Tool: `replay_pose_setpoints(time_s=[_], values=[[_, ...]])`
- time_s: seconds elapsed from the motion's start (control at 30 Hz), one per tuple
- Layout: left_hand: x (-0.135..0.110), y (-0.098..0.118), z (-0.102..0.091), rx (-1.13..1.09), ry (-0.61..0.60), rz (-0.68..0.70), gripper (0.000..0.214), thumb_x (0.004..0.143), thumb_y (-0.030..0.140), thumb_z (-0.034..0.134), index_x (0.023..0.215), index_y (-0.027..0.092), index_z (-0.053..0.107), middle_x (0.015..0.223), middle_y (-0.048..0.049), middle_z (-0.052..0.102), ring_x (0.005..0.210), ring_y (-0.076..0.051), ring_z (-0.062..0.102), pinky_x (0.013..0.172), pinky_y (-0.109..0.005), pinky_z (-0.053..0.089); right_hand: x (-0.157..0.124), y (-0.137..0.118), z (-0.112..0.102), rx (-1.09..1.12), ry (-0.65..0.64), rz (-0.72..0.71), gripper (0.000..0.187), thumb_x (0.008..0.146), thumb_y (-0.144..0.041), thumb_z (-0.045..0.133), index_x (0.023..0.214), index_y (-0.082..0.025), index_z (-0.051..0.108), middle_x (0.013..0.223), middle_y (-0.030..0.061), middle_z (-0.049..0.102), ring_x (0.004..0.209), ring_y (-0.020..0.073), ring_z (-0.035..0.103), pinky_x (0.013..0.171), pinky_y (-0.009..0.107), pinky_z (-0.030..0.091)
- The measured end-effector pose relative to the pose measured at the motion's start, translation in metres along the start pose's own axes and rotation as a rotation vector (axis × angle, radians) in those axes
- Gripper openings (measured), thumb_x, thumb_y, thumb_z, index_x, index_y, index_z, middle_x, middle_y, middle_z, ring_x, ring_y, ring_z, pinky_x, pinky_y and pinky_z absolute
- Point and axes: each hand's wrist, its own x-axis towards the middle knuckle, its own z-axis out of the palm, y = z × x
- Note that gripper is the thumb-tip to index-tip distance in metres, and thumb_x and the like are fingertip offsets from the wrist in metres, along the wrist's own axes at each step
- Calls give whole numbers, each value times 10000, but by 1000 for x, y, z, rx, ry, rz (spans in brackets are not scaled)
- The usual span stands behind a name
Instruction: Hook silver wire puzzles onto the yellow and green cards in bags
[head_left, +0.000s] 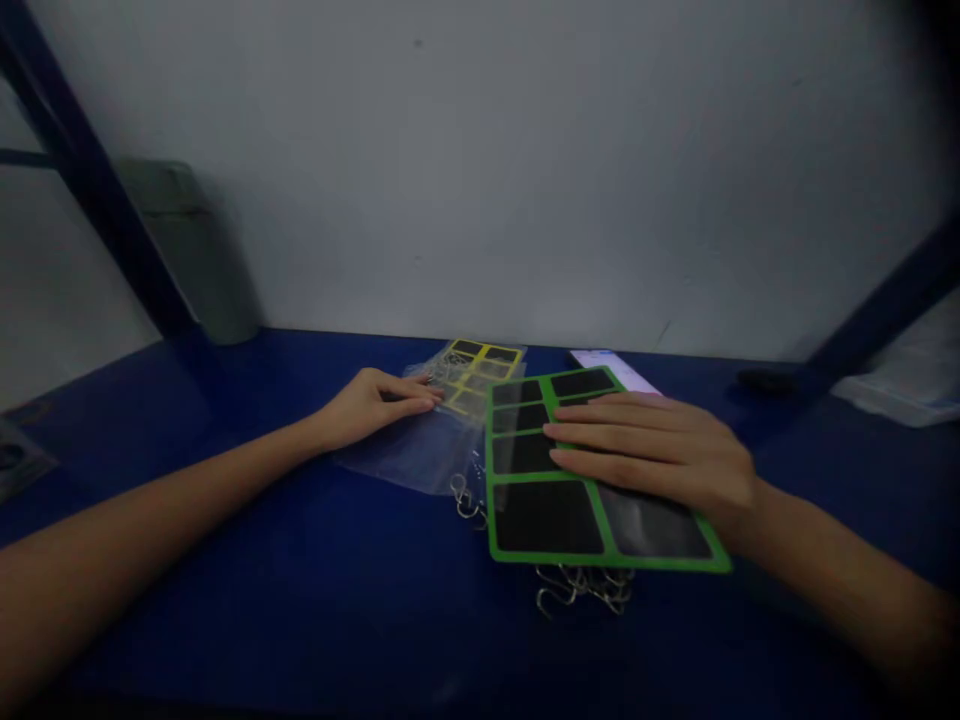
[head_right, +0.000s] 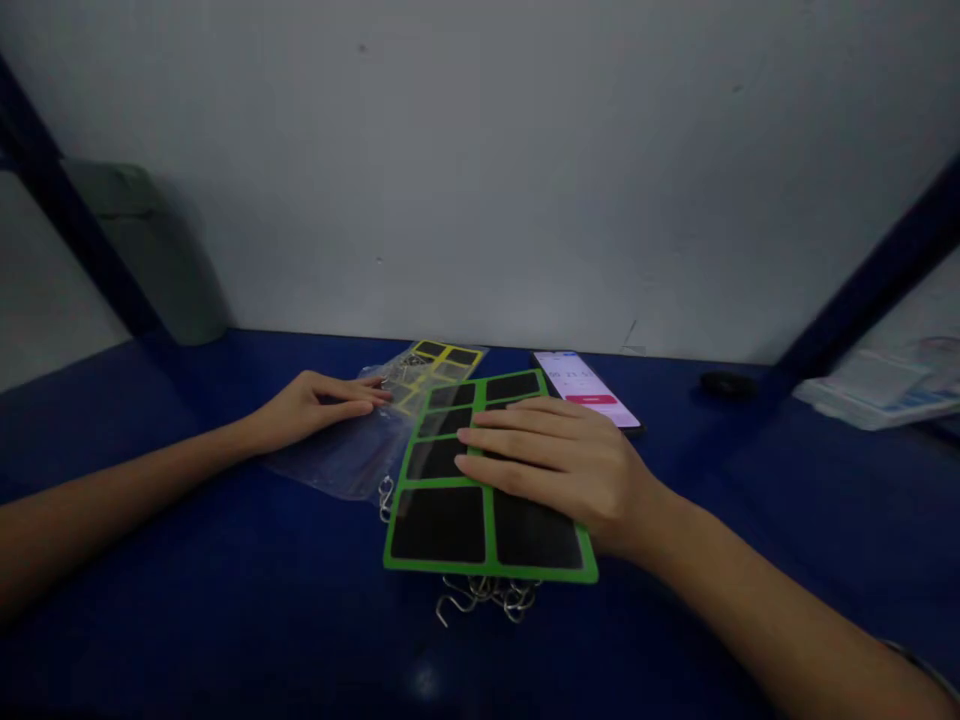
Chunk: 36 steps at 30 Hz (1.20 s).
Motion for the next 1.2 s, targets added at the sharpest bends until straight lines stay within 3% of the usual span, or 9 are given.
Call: replay_pose_setpoints(time_s=[0.2,0.47,0.7,1.2], values=[[1,0,-3,-4,-17,-2,241,759,322,556,950,204,643,1050,-11,612,1107,-177,471,1015,-345,277,6,-8,0,-16,21,-51,292,874,-146,350,1083,-221,541,1129,20,580,1121,153,452,928,343,395],[-1,4,3,2,-69,30,221,763,288,556,961,230,638,1081,-11,594,1163,-177,407,1008,-346,281,-3,3,14,141,-30,61,355,877,-120,275,1152,-174,493,1188,71,532,1158,162,410,915,395,402],[-2,3,8,24,-57,53,221,756,293,564,949,223,645,1047,-16,614,1135,-183,441,995,-344,306,-6,7,22,190,-39,164,341,842,-170,394,1174,-158,472,1209,99,509,1142,181,428,916,415,394],[-3,4,12,67,-36,91,215,753,284,563,951,249,640,1055,-1,609,1105,-173,474,979,-331,335,-12,12,26,270,58,298,410,812,-172,458,1212,-253,428,1173,67,541,1070,179,503,873,388,455]])
